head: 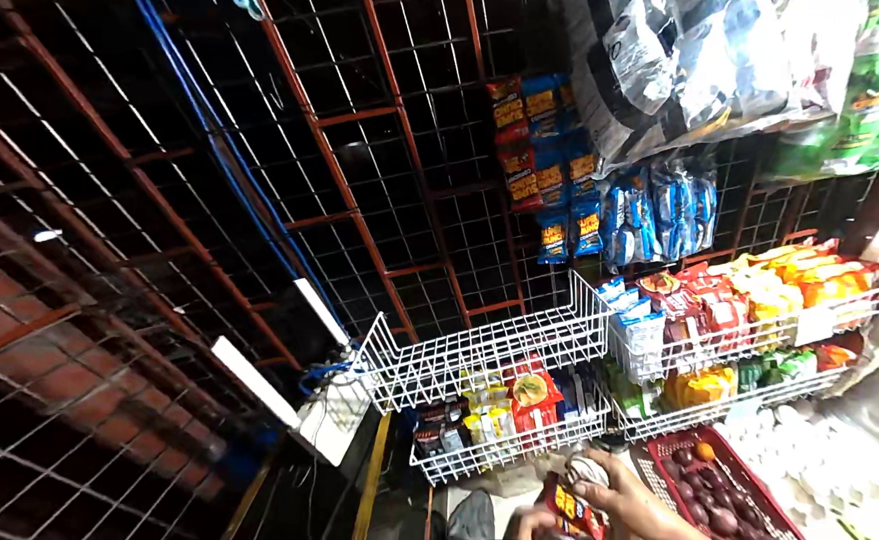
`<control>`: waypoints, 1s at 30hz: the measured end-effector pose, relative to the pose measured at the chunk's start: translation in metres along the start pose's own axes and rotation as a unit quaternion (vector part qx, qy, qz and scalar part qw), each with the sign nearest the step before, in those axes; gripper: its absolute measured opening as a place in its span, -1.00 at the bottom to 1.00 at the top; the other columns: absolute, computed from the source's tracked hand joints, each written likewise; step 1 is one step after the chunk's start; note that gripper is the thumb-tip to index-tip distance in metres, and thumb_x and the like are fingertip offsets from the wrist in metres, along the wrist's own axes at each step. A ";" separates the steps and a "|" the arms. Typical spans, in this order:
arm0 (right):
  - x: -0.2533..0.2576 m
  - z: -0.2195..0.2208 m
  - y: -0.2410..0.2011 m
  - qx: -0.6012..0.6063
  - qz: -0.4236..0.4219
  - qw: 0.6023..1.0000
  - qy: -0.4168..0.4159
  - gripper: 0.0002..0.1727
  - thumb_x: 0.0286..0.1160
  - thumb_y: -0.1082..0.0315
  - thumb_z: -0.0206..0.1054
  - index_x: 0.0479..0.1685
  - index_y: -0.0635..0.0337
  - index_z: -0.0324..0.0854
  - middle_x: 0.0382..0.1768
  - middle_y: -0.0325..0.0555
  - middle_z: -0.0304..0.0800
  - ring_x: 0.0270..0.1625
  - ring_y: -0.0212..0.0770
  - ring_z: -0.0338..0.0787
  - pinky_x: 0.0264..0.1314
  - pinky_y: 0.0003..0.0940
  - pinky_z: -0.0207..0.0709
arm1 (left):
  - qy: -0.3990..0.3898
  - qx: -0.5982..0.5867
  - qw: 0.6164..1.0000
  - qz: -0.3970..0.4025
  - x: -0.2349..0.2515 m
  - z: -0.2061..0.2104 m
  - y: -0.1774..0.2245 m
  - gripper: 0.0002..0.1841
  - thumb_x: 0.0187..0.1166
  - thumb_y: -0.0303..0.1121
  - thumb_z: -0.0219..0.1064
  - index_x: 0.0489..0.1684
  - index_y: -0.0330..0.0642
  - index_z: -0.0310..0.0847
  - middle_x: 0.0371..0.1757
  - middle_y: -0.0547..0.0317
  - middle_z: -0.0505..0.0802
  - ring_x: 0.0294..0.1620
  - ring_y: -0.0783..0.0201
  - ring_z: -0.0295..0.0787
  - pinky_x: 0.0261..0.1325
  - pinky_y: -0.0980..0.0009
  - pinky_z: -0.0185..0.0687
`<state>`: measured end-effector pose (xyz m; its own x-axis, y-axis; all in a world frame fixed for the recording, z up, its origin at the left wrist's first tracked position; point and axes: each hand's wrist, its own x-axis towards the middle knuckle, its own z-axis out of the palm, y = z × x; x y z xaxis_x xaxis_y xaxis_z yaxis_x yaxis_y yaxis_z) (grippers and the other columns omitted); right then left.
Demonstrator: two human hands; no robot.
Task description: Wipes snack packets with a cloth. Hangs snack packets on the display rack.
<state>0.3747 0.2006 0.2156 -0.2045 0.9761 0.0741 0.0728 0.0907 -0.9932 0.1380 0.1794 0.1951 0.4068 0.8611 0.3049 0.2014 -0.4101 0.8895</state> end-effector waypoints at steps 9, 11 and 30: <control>0.003 -0.004 -0.015 0.059 0.031 0.998 -0.003 -0.64 0.57 0.29 0.33 0.24 0.30 0.60 -0.03 -0.16 0.84 0.00 -0.42 0.83 0.22 -0.36 0.72 | 0.062 0.345 0.904 0.243 0.051 0.007 0.008 -0.46 0.12 -0.32 0.59 0.23 0.09 0.82 0.19 0.06 0.85 0.24 -0.01 0.76 0.32 0.08 0.65; 0.002 -0.004 -0.015 0.074 0.039 0.996 -0.005 -0.63 0.64 0.24 0.27 0.27 0.30 0.61 -0.01 -0.17 0.85 0.02 -0.42 0.83 0.24 -0.34 0.72 | 0.017 0.278 0.929 0.246 0.060 0.003 0.006 -0.56 0.27 -0.46 0.50 0.21 -0.05 0.81 0.36 -0.01 0.80 0.47 0.01 0.66 0.58 0.14 0.51; 0.033 0.013 -0.018 -0.277 -0.233 0.930 0.060 -0.41 0.76 -0.05 0.07 0.35 0.28 0.67 0.25 0.10 0.80 0.29 -0.04 0.80 0.40 -0.08 0.63 | -0.031 -0.081 0.992 -0.094 0.061 0.029 0.035 -0.67 0.60 -0.60 0.12 0.25 -0.60 0.53 0.09 -0.12 0.82 0.14 0.41 0.76 0.35 0.44 0.63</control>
<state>0.3540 0.2292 0.2343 -0.2315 0.8178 0.5269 0.5032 0.5641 -0.6546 0.1953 0.2090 0.2353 0.4301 0.8958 0.1123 0.1346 -0.1866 0.9732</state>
